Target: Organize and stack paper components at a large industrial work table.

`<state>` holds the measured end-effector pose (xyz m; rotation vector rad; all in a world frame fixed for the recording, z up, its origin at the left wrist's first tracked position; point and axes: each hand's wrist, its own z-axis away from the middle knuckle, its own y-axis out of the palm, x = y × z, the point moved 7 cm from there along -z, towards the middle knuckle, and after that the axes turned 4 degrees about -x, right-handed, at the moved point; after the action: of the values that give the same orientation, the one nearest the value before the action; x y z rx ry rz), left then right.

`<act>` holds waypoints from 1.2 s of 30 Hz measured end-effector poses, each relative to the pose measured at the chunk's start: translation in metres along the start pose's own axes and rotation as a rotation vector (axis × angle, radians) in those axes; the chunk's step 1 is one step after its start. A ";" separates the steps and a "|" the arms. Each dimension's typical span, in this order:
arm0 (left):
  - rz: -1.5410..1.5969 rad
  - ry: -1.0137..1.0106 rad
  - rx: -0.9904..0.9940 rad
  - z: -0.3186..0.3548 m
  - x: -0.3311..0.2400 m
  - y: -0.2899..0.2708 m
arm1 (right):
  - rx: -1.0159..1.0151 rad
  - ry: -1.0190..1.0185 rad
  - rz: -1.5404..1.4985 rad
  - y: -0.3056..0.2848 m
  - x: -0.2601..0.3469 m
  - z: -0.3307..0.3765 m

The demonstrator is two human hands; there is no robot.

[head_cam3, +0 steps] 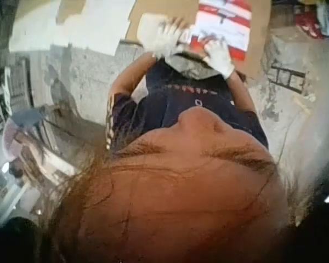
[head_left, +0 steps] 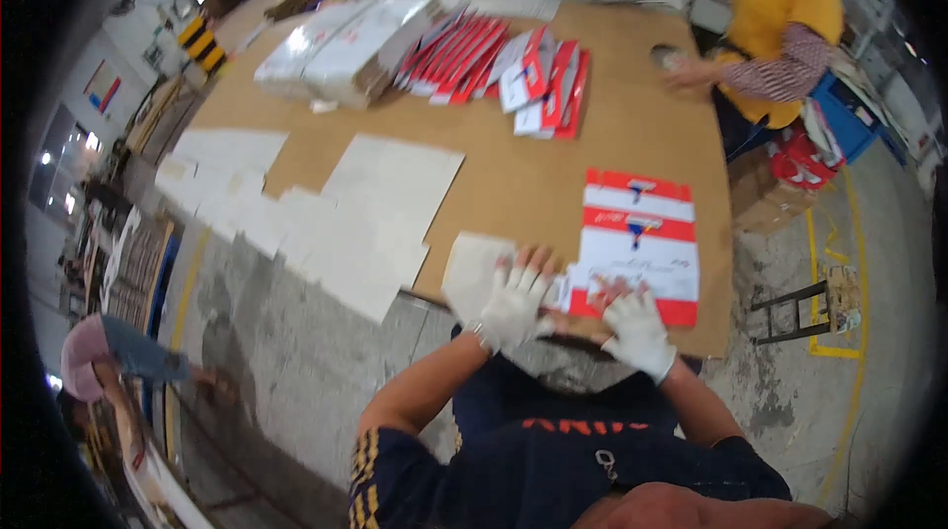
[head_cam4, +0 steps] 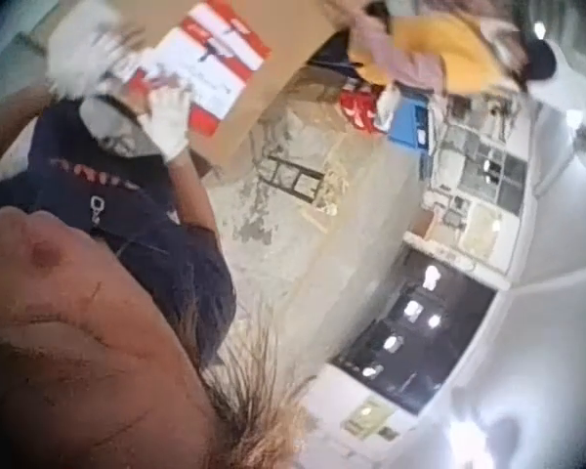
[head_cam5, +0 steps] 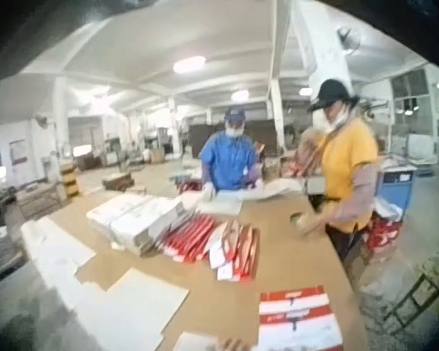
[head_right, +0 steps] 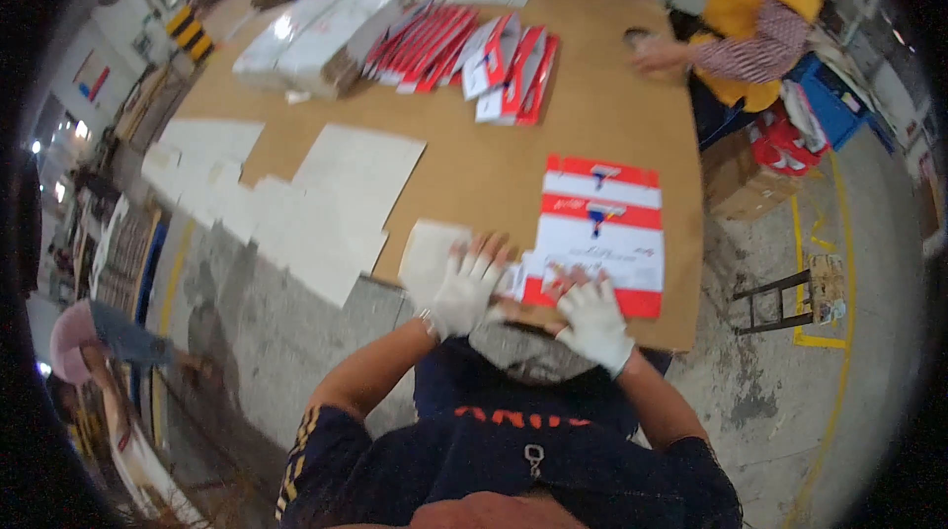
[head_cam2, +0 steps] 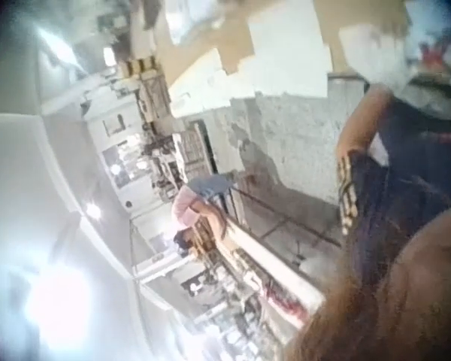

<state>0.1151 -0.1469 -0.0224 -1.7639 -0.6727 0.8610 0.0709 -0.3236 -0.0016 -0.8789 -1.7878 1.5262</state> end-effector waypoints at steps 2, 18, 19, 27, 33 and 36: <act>-0.032 0.028 0.099 0.024 0.005 -0.021 | -0.022 0.015 -0.063 0.014 -0.006 0.010; 1.295 -0.698 -0.701 0.057 0.075 -0.002 | -0.115 0.033 -0.042 0.001 0.001 0.023; 1.301 -0.713 -0.695 0.053 0.072 0.005 | -0.145 0.028 -0.071 -0.001 0.004 0.024; 0.500 -0.369 -0.294 0.002 0.040 0.020 | 0.075 -0.052 0.122 0.002 -0.014 0.021; -0.005 0.249 -0.101 -0.013 0.004 0.014 | -0.039 -0.017 -0.017 0.000 -0.029 0.000; 0.074 0.220 0.009 -0.016 -0.014 0.009 | -0.014 -0.003 -0.007 0.009 -0.029 0.007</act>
<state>0.1201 -0.1693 -0.0238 -1.8515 -0.4615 0.7047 0.0830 -0.3505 -0.0127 -0.8765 -1.8035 1.5133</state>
